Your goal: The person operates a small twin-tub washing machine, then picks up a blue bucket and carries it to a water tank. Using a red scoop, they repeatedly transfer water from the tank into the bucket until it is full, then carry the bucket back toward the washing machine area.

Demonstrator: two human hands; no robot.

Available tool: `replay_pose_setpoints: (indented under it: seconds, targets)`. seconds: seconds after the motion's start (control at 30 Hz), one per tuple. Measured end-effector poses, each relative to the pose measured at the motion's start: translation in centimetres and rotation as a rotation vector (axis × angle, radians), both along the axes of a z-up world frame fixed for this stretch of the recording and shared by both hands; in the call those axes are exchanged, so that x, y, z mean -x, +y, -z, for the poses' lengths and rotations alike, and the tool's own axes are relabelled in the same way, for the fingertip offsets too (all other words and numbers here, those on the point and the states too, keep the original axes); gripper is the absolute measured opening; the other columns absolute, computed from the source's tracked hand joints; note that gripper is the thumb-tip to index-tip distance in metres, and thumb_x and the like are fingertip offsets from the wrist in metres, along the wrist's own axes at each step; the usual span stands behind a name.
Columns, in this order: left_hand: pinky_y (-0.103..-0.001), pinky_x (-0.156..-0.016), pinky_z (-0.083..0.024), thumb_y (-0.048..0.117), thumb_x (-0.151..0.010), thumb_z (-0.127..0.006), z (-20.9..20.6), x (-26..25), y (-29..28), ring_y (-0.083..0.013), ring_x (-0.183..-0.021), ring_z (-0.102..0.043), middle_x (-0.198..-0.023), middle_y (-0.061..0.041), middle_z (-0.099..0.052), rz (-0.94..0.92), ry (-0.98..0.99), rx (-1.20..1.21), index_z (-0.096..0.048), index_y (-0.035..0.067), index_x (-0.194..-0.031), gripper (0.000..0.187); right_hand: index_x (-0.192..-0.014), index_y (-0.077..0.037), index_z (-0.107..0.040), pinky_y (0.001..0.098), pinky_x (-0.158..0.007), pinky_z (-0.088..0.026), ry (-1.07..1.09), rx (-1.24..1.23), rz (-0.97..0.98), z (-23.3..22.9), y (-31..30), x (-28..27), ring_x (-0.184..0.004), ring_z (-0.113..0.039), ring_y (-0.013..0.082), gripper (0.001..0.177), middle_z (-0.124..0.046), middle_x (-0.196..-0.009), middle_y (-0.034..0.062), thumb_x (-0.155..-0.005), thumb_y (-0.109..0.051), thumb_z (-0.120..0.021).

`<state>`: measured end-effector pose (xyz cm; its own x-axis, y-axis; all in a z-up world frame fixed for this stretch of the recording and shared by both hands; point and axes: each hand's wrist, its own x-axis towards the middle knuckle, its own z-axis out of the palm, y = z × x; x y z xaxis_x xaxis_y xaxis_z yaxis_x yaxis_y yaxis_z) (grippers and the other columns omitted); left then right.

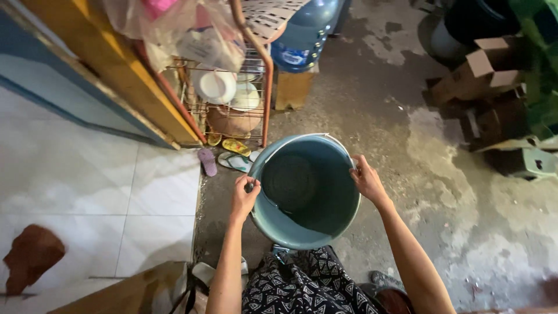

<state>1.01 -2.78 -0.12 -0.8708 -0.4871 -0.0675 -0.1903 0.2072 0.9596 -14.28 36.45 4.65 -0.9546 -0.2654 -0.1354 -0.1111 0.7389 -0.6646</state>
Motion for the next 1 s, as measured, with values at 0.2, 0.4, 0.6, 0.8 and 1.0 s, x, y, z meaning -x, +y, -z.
replay_pose_setpoints:
  seconds: [0.2, 0.4, 0.6, 0.8, 1.0]
  targets:
    - [-0.053, -0.121, -0.035, 0.018, -0.088, -0.077, -5.2, -1.9, -1.9, -0.0389, -0.147, -0.047, -0.156, -0.017, -0.053, -0.001, -0.033, -0.290, -0.073, 0.010, -0.095, 0.011, -0.123, -0.012, -0.049, 0.0699, -0.086, -0.049, 0.000, 0.017, -0.090, -1.8, -5.3, 1.6, -0.103, -0.064, 0.0606, 0.025, -0.067, -0.111, 0.0325, -0.102, -0.020, -0.059]
    - [-0.059, -0.124, -0.021, 0.014, -0.088, -0.077, -5.9, -1.7, -2.9, -0.0526, -0.153, -0.030, -0.166, -0.030, -0.034, 0.017, 0.039, -0.308, -0.073, 0.005, -0.098, 0.014, -0.112, -0.011, -0.050, 0.0695, -0.082, -0.050, 0.092, 0.039, -0.195, 0.8, -8.3, 5.8, -0.103, -0.062, 0.0621, 0.017, -0.060, -0.103, 0.0312, -0.104, -0.022, -0.061]
    - [-0.056, -0.124, -0.027, 0.015, -0.085, -0.080, -5.4, -1.9, -4.7, -0.0459, -0.156, -0.030, -0.170, -0.020, -0.032, -0.015, -0.091, -0.275, -0.077, 0.011, -0.094, 0.010, -0.107, -0.013, -0.062, 0.0567, -0.099, -0.052, 0.048, 0.117, -0.350, -1.3, -12.2, 8.9, -0.118, -0.066, 0.0454, 0.015, -0.070, -0.117, 0.0173, -0.096, -0.021, -0.070]
    - [-0.056, -0.123, -0.028, 0.019, -0.084, -0.082, -4.0, -1.3, -5.5, -0.0469, -0.155, -0.032, -0.170, -0.020, -0.033, -0.060, -0.158, -0.231, -0.078, 0.016, -0.092, 0.009, -0.107, -0.003, -0.065, 0.0475, -0.090, -0.053, -0.235, 0.368, -0.398, -0.7, -15.5, 11.9, -0.090, -0.066, 0.0285, 0.024, -0.065, -0.088, 0.0137, -0.099, -0.023, -0.076]
    - [-0.051, -0.122, -0.032, 0.020, -0.083, -0.084, -3.8, -0.7, -5.3, -0.0389, -0.151, -0.041, -0.165, -0.014, -0.041, -0.185, -0.166, -0.242, -0.079, 0.019, -0.093, 0.011, -0.113, 0.002, -0.061, 0.0579, -0.106, -0.052, -0.354, 0.398, -0.416, 1.5, -18.2, 14.7, -0.118, -0.070, 0.0458, 0.030, -0.072, -0.115, 0.0317, -0.100, -0.021, -0.075]
